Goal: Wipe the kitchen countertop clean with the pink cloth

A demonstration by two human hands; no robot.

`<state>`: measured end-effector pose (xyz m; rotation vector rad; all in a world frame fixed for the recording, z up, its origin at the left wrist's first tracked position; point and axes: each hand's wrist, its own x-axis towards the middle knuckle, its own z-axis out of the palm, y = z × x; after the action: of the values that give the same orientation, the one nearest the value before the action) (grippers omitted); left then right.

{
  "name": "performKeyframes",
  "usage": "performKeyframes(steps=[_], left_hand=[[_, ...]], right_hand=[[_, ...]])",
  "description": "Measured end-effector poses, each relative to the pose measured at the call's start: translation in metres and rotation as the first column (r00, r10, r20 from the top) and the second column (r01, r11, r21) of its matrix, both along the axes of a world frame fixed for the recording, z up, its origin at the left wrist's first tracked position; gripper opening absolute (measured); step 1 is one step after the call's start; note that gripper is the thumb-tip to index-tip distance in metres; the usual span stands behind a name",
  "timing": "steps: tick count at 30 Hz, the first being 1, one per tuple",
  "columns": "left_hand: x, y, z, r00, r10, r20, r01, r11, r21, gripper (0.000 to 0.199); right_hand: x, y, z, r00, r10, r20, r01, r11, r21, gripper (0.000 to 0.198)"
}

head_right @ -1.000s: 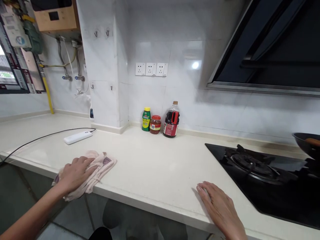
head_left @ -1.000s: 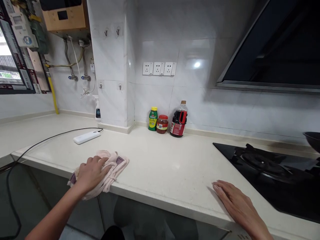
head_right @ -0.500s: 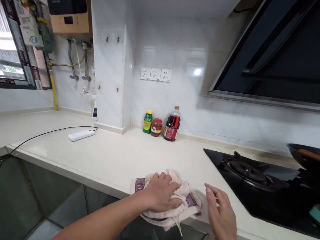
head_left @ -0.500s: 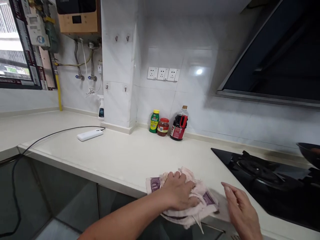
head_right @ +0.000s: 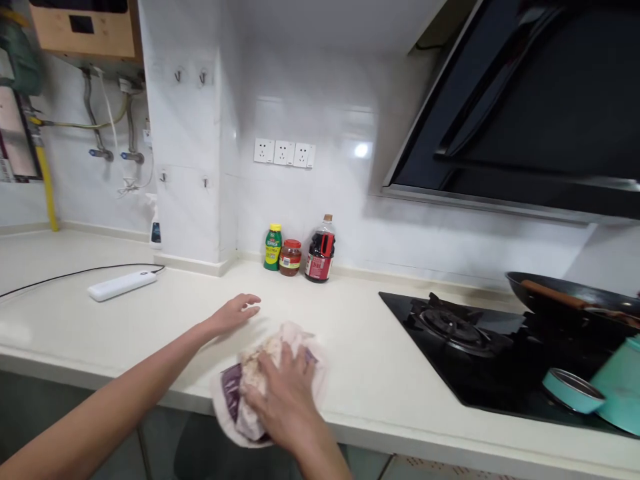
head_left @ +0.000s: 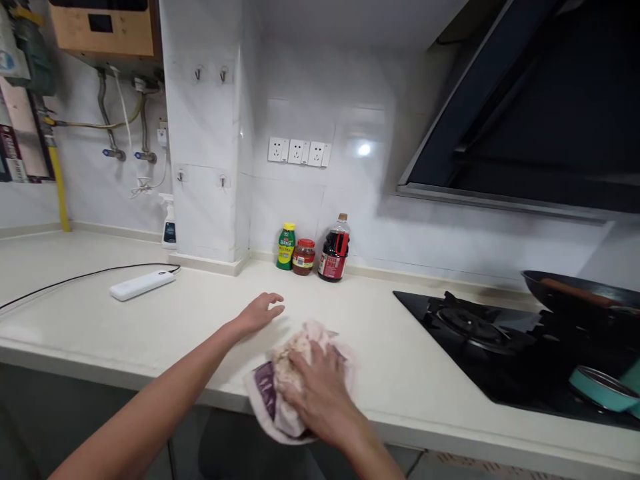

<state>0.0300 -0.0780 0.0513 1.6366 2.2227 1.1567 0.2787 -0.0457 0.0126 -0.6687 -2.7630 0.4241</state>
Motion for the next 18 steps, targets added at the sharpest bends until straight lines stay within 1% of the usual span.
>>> performKeyframes(steps=[2,4,6,8,10,12,14,15,16,18], left_hand=[[-0.011,0.006,-0.003,1.0,0.008,-0.005,-0.008,1.0,-0.005,0.055],[-0.013,0.011,-0.006,1.0,-0.023,-0.011,0.023,1.0,-0.015,0.056],[-0.01,0.015,-0.009,0.997,-0.077,-0.017,0.077,0.997,-0.031,0.054],[-0.008,0.018,-0.008,0.992,-0.128,-0.025,0.126,0.99,-0.056,0.051],[-0.007,0.022,-0.003,0.986,-0.165,-0.034,0.161,0.983,-0.088,0.049],[-0.006,0.026,0.004,0.981,-0.191,-0.046,0.185,0.977,-0.109,0.048],[-0.002,0.03,0.009,0.977,-0.207,-0.06,0.2,0.974,-0.108,0.049],[0.001,0.031,0.01,0.975,-0.211,-0.067,0.204,0.974,-0.101,0.049],[0.004,0.032,0.01,0.975,-0.211,-0.075,0.204,0.975,-0.091,0.049],[0.011,0.033,0.007,0.973,-0.204,-0.103,0.197,0.977,-0.074,0.046]], right_hand=[[-0.026,-0.012,0.008,0.996,0.09,-0.005,-0.09,0.995,-0.046,0.062],[-0.042,-0.013,0.01,0.987,0.16,-0.022,-0.162,0.984,-0.075,0.067],[-0.043,-0.005,0.007,0.979,0.197,-0.062,-0.201,0.976,-0.079,0.062],[-0.031,0.009,0.003,0.968,0.218,-0.12,-0.226,0.973,-0.053,0.049],[-0.007,0.027,-0.003,0.958,0.231,-0.172,-0.235,0.972,-0.006,0.041],[0.025,0.048,-0.01,0.964,0.17,-0.206,-0.165,0.985,0.039,0.038],[0.063,0.073,-0.019,0.975,0.034,-0.221,-0.018,0.997,0.076,0.029],[0.085,0.086,-0.025,0.973,-0.038,-0.226,0.061,0.994,0.095,0.025],[0.107,0.099,-0.031,0.966,-0.108,-0.234,0.139,0.983,0.117,0.025],[0.155,0.125,-0.043,0.94,-0.216,-0.263,0.265,0.95,0.165,0.033]])
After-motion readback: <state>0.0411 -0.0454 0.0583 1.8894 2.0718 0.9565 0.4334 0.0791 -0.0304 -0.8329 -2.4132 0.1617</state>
